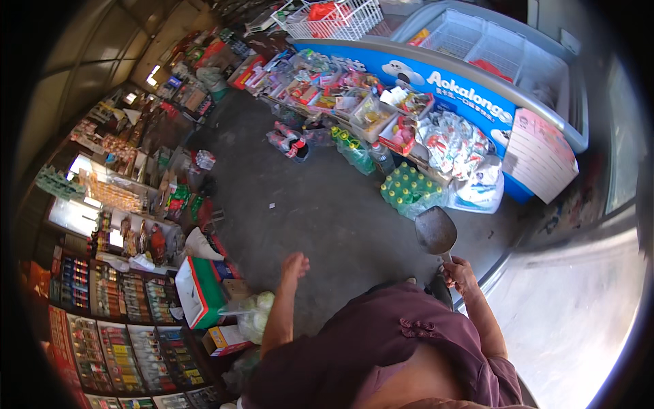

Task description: The person scoops ice from a chest freezer using a metal scoop, removes the ice, and discards it outside. The person repeats the scooping and discarding process multiple times.

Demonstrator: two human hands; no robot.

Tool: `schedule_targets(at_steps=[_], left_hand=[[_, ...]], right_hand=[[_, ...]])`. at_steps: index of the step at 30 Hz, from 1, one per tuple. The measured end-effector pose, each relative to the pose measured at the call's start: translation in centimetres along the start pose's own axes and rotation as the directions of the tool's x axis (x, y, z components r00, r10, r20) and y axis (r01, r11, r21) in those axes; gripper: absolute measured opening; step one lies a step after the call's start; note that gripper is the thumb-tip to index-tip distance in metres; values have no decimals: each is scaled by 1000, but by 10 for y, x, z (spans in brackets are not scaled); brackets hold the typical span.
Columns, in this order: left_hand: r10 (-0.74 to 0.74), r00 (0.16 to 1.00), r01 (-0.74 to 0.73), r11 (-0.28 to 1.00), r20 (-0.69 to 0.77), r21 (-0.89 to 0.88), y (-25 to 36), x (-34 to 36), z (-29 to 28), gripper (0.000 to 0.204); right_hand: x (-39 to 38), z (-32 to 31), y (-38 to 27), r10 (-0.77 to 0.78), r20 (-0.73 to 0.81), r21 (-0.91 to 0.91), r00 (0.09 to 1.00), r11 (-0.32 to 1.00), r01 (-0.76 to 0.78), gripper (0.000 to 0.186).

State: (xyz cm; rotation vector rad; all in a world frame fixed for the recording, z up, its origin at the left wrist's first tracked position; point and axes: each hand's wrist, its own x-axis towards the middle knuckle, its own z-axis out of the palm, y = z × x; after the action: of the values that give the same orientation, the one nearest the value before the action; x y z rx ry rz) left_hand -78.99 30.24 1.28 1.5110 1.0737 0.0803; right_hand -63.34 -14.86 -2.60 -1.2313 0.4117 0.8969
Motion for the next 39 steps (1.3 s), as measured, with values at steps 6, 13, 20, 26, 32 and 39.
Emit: schedule_targets(at_steps=[6, 13, 20, 26, 32, 39], left_hand=[[-135, 977, 102, 976, 165, 194, -64, -29, 34, 40], [-33, 935, -44, 977, 354, 207, -33, -3, 110, 36], [-102, 806, -303, 775, 583, 555, -87, 48, 119, 28], [202, 769, -603, 545, 606, 583, -54, 85, 160, 30], [107, 846, -212, 967, 522, 144, 139, 106, 272, 42], [237, 799, -21, 930, 553, -367, 219, 109, 342, 55]], right_hand=[[18, -3, -62, -28, -12, 46, 1000, 999, 28, 15], [2, -82, -114, -165, 5, -123, 986, 979, 164, 20], [20, -59, -167, -162, 108, -55, 981, 984, 168, 16], [104, 32, -202, -144, 153, -149, 978, 975, 167, 17], [156, 87, -245, -265, 283, -188, 922, 927, 324, 18], [161, 120, -299, -358, 385, -336, 851, 804, 490, 23]])
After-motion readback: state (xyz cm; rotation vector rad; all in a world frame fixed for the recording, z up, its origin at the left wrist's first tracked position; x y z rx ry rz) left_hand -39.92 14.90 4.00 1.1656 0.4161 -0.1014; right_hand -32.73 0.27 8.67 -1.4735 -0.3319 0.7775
